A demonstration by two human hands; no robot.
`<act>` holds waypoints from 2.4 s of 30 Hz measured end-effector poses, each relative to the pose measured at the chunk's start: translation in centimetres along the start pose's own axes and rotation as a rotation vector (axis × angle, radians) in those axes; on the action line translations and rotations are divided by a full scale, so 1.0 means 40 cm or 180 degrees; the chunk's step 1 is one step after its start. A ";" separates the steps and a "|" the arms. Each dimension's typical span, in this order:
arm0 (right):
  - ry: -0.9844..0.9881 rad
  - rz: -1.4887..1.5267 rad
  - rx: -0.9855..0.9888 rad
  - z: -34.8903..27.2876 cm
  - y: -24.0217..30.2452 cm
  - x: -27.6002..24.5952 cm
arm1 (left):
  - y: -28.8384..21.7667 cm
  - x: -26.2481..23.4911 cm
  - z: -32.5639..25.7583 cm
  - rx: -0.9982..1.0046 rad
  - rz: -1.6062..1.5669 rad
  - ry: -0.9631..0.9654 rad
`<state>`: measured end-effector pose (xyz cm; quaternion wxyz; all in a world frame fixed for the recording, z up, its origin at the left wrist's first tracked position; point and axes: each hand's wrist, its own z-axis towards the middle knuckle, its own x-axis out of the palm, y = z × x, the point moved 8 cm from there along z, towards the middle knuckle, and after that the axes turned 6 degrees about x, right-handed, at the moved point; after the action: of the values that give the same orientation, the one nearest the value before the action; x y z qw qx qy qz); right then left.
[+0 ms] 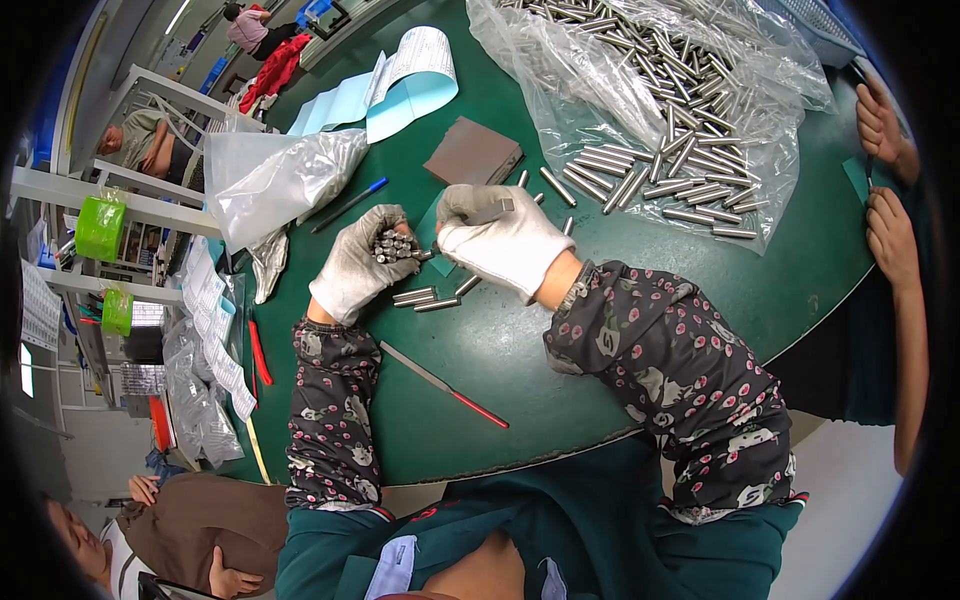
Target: The recorder is inspecting and aligning many small metal rods on a workbench in an industrial setting.
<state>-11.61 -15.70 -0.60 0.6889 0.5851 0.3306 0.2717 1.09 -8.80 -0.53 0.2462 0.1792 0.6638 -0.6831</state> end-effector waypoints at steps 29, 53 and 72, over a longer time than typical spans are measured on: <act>0.0131 -0.0623 0.0143 0.012 0.005 0.003 | -0.019 0.007 0.004 0.0132 0.0302 0.0066; -0.0128 0.0244 0.0018 0.003 0.005 -0.008 | 0.039 -0.006 -0.012 -0.0338 -0.0901 -0.0203; -0.0160 0.0087 0.0098 0.005 -0.015 -0.006 | -0.013 -0.007 -0.006 0.0118 0.0157 -0.0333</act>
<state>-11.60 -16.10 -1.15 0.6841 0.6067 0.3093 0.2611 1.00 -8.52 0.04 0.2940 0.1640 0.6327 -0.6974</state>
